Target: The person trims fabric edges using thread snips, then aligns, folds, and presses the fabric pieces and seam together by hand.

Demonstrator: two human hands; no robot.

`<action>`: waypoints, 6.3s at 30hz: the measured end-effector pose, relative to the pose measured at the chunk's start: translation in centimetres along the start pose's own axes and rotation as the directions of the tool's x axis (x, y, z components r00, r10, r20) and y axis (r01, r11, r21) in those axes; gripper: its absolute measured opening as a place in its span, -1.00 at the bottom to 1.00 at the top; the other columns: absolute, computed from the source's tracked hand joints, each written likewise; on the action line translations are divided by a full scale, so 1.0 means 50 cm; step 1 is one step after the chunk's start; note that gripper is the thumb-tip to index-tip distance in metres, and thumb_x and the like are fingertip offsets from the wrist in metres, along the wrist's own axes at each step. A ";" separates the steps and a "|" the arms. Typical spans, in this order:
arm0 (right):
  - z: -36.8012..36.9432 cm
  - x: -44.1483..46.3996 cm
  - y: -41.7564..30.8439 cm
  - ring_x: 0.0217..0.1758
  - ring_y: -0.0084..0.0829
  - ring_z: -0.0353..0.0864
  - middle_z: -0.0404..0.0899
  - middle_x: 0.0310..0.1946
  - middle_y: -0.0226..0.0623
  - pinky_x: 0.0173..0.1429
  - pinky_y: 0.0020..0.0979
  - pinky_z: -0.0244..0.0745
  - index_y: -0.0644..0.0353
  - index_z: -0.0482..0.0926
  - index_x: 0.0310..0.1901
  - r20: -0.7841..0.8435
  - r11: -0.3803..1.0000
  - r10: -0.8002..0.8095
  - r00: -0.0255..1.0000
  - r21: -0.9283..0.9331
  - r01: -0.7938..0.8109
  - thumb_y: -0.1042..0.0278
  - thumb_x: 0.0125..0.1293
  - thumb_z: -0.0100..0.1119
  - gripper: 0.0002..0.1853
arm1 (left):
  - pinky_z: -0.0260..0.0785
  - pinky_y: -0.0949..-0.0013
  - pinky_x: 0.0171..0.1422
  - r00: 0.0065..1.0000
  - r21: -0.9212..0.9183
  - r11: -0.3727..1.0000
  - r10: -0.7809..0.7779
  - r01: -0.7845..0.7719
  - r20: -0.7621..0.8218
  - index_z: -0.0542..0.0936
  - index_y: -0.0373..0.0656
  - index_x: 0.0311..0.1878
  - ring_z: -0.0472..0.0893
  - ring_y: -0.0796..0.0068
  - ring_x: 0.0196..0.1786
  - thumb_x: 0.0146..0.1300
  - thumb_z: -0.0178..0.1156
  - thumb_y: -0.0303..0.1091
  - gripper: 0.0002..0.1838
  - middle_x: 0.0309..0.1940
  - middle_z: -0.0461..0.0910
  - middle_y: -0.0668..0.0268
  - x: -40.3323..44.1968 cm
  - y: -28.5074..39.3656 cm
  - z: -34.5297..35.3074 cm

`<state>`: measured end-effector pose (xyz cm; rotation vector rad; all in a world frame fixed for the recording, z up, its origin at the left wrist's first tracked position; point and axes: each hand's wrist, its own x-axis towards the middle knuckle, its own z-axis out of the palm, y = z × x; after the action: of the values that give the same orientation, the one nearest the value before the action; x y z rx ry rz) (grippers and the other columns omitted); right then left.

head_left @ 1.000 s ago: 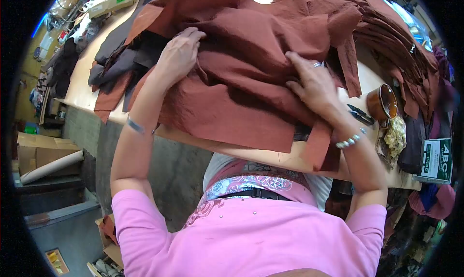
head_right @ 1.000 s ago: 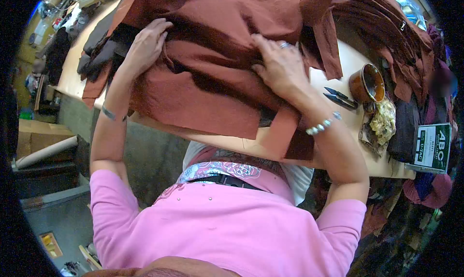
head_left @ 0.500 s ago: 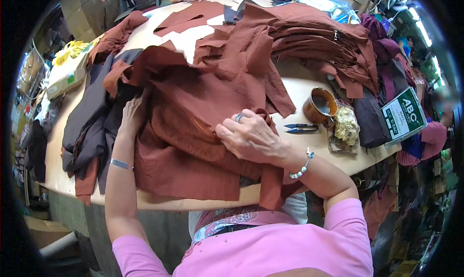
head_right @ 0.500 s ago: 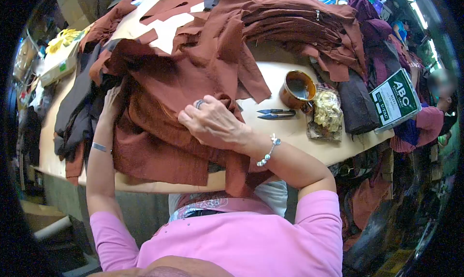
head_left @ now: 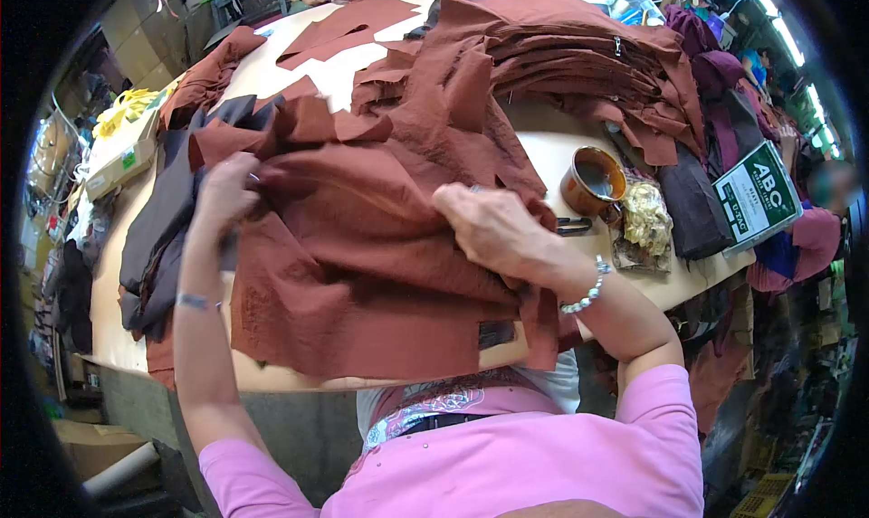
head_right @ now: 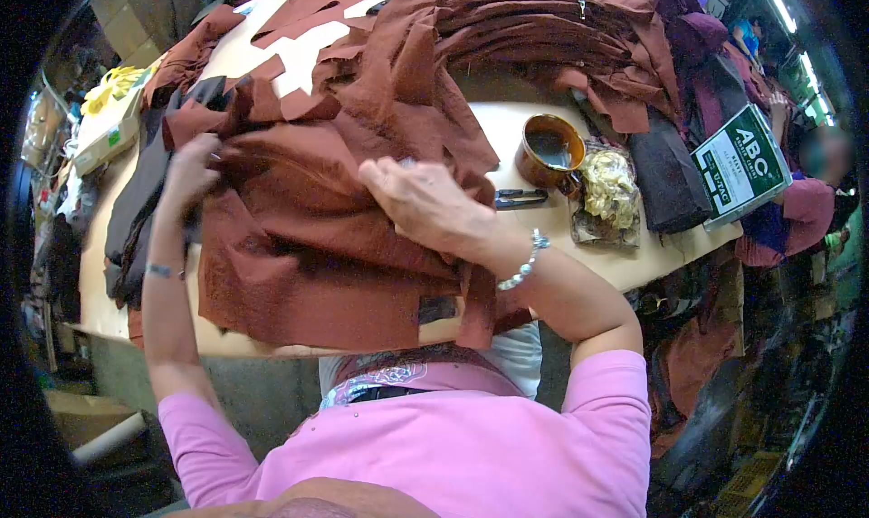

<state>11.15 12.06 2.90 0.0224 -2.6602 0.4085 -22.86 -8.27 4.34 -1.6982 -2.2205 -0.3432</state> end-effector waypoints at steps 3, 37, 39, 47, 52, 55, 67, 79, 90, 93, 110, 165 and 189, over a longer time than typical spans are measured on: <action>-0.112 0.027 -0.030 -0.37 -0.12 0.57 0.51 -0.35 -0.16 -0.29 -0.18 0.50 0.18 0.35 0.02 -0.374 0.977 -0.133 0.918 -0.207 0.057 0.59 0.05 0.07 -0.58 | 0.44 0.32 0.00 0.821 -0.285 0.943 -0.296 0.171 -0.488 0.53 -0.19 0.01 0.62 0.26 -0.14 0.09 0.17 -0.57 -0.64 -0.19 0.63 0.16 -0.050 -0.038 -0.139; -0.471 -0.145 0.985 0.32 -0.10 0.24 0.27 0.27 -0.07 0.42 -0.29 0.11 0.02 0.07 0.42 -0.467 0.488 0.384 0.796 -0.630 -0.605 0.47 0.29 -0.26 -0.39 | 0.36 0.07 0.23 0.996 -0.426 0.901 0.065 -0.085 -0.061 0.40 0.03 0.22 0.50 0.13 0.16 0.20 0.13 0.03 -0.45 0.14 0.50 0.21 0.594 0.457 0.266; -0.480 -0.162 0.983 0.39 -0.21 0.17 0.19 0.34 -0.14 0.45 -0.32 0.06 0.08 0.08 0.42 -0.411 0.699 0.437 0.800 -0.405 -0.590 0.46 0.35 -0.24 -0.42 | 0.32 0.12 0.27 0.977 -0.427 0.880 0.170 -0.210 -0.130 0.37 -0.01 0.27 0.46 0.10 0.20 0.15 0.15 0.16 -0.32 0.17 0.47 0.12 0.581 0.424 0.274; -0.515 -0.133 0.634 0.40 -0.34 0.21 0.25 0.33 -0.25 0.44 -0.37 0.05 0.18 0.25 0.33 -0.428 0.856 0.387 0.817 -0.164 -0.491 0.47 0.39 -0.14 -0.54 | 0.10 -0.24 0.28 0.967 0.059 0.984 -0.155 0.170 -0.203 0.37 0.10 0.28 0.29 0.14 0.36 0.13 0.21 0.01 -0.37 0.34 0.29 0.28 0.266 0.131 0.133; -0.323 -0.095 0.256 0.29 -0.31 0.37 0.45 0.18 -0.24 0.41 -0.30 0.12 0.20 0.44 0.19 -0.233 0.937 0.296 0.926 -0.117 -0.329 0.52 0.33 -0.04 -0.62 | -0.06 -0.45 0.31 0.569 0.347 0.476 -0.784 0.808 -0.250 0.22 0.16 0.38 0.00 0.12 0.50 0.25 0.05 0.08 -0.35 0.47 0.03 0.33 -0.062 -0.153 0.060; -0.162 -0.105 0.119 0.16 -0.28 0.49 0.57 0.00 -0.26 0.41 -0.10 0.11 0.21 0.53 -0.03 -0.089 0.964 0.126 0.988 -0.224 -0.143 0.60 0.19 0.06 -0.71 | 0.06 -0.29 0.33 0.333 0.216 0.306 -0.937 0.927 -0.105 0.35 0.05 0.33 0.37 0.04 0.31 0.37 -0.15 0.10 -0.44 0.24 0.43 0.10 -0.206 -0.232 0.056; 0.089 0.067 -0.030 0.21 -0.28 0.42 0.48 0.12 -0.13 0.36 -0.20 0.21 0.15 0.26 0.32 0.182 0.537 0.188 0.965 0.803 -0.256 0.35 0.21 0.24 -0.36 | 0.32 0.32 0.07 0.443 -0.195 0.944 -0.299 0.265 -0.845 0.52 -0.27 0.05 0.53 0.33 -0.05 0.43 -0.05 -0.23 -0.67 -0.13 0.57 0.09 -0.056 -0.079 -0.226; 0.055 0.160 0.026 0.13 -0.40 0.48 0.48 0.10 -0.28 0.24 -0.28 0.40 0.11 0.40 0.18 -0.032 -0.008 0.414 0.910 0.999 0.039 -0.09 0.43 -0.13 -0.51 | 0.37 0.23 -0.20 0.585 0.513 0.858 0.423 -0.014 -0.691 0.55 -0.17 -0.09 0.51 0.15 -0.28 0.22 0.13 -0.28 -0.76 -0.31 0.54 0.17 0.002 0.238 -0.242; 0.117 0.041 0.057 -0.16 -0.50 0.54 0.52 -0.15 -0.30 -0.08 -0.44 0.55 0.18 0.25 0.23 0.400 -0.070 0.522 0.753 0.900 -0.430 0.09 0.37 0.08 -0.48 | 0.52 0.17 -0.15 0.990 0.210 0.969 -0.115 0.130 -0.082 0.48 0.06 0.08 0.62 0.16 -0.22 0.23 0.00 -0.46 -0.65 -0.22 0.47 0.20 -0.119 0.210 0.094; 0.126 0.024 0.022 -0.18 -0.50 0.52 0.51 -0.21 -0.27 -0.08 -0.43 0.54 0.22 0.15 0.31 0.240 0.106 0.547 0.802 0.930 -0.351 0.23 0.32 0.16 -0.39 | 0.49 0.14 -0.11 0.982 0.146 0.972 -0.173 0.183 -0.078 0.47 0.02 0.12 0.61 0.13 -0.16 0.27 0.00 -0.46 -0.65 -0.18 0.48 0.20 -0.120 0.217 0.094; 0.093 0.005 -0.051 -0.37 -0.38 0.56 0.51 -0.40 -0.25 -0.24 -0.40 0.51 0.16 0.45 -0.06 -0.239 0.751 0.230 0.943 0.660 -0.016 0.65 0.16 0.11 -0.69 | 0.38 0.18 0.05 1.000 -0.345 0.939 -0.001 0.007 0.018 0.55 -0.19 0.01 0.53 0.09 -0.04 0.18 0.16 -0.34 -0.68 0.01 0.56 0.12 0.042 0.306 -0.049; 0.082 0.016 -0.089 -0.23 -0.46 0.56 0.63 -0.34 -0.10 -0.06 -0.34 0.43 0.35 0.56 -0.14 0.373 0.677 0.131 0.919 0.644 -0.358 0.14 0.29 0.21 -0.63 | 0.33 0.50 -0.15 0.708 -0.946 -0.067 -0.681 -0.317 -0.189 0.51 -0.24 -0.23 0.43 0.62 -0.30 0.39 0.04 -0.36 -0.85 -0.37 0.47 0.41 0.010 0.312 0.011; 0.091 0.160 0.041 -0.22 -0.45 0.56 0.63 -0.23 -0.30 -0.02 -0.35 0.48 0.22 0.61 -0.11 0.251 -0.470 0.544 0.801 0.882 0.043 0.33 0.31 0.09 -0.79 | 0.44 0.36 -0.19 0.801 -0.459 0.791 -0.064 0.404 0.595 0.54 -0.30 -0.24 0.60 0.37 -0.33 0.19 -0.08 -0.53 -0.81 -0.29 0.57 0.11 0.003 0.275 -0.009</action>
<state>1.84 13.12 1.89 -0.2475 -0.8399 2.5180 -9.57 -4.70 4.72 -1.9833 -3.0224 -0.7220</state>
